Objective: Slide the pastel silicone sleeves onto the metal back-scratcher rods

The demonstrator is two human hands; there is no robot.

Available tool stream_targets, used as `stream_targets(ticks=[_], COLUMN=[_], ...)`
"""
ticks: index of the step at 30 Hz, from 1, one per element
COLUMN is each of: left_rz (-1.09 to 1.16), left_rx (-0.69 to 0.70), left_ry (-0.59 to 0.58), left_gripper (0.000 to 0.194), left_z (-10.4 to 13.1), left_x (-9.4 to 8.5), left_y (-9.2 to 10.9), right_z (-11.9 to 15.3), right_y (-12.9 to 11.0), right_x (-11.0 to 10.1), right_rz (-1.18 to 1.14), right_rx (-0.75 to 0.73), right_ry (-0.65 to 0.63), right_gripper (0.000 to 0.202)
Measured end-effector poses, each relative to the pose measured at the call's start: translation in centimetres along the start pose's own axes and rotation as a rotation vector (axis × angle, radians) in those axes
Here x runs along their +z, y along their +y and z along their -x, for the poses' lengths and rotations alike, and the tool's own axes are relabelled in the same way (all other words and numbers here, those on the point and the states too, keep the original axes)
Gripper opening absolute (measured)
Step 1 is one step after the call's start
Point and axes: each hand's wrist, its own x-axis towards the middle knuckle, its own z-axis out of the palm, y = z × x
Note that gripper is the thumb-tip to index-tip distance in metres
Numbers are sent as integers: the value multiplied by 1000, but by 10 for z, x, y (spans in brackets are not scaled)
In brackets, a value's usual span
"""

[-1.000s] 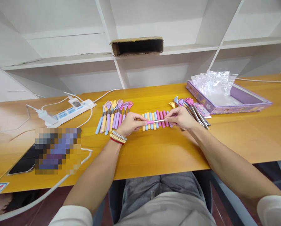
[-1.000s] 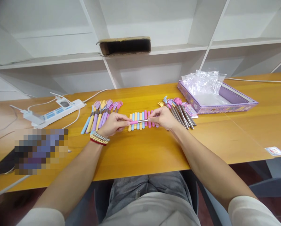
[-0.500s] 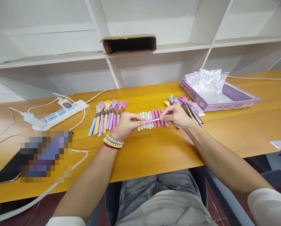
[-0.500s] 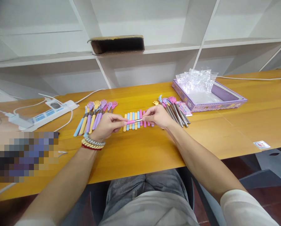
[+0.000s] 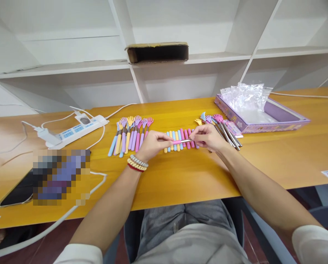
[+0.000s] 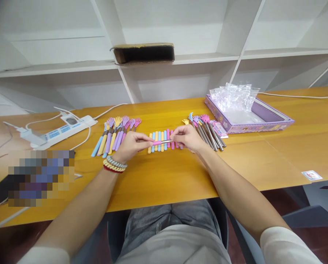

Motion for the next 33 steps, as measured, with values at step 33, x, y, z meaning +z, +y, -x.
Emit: stream_targets(ticks=[33], left_rz=[-841], left_rx=[475], left_ry=[-39], left_gripper=[29], left_z=[-4], left_x=[-5], left_y=[-17], right_z=[-6], right_y=[-3], right_x=[-12], right_rz=[-239], right_rx=[95], right_ry=[-66], right_gripper=[65])
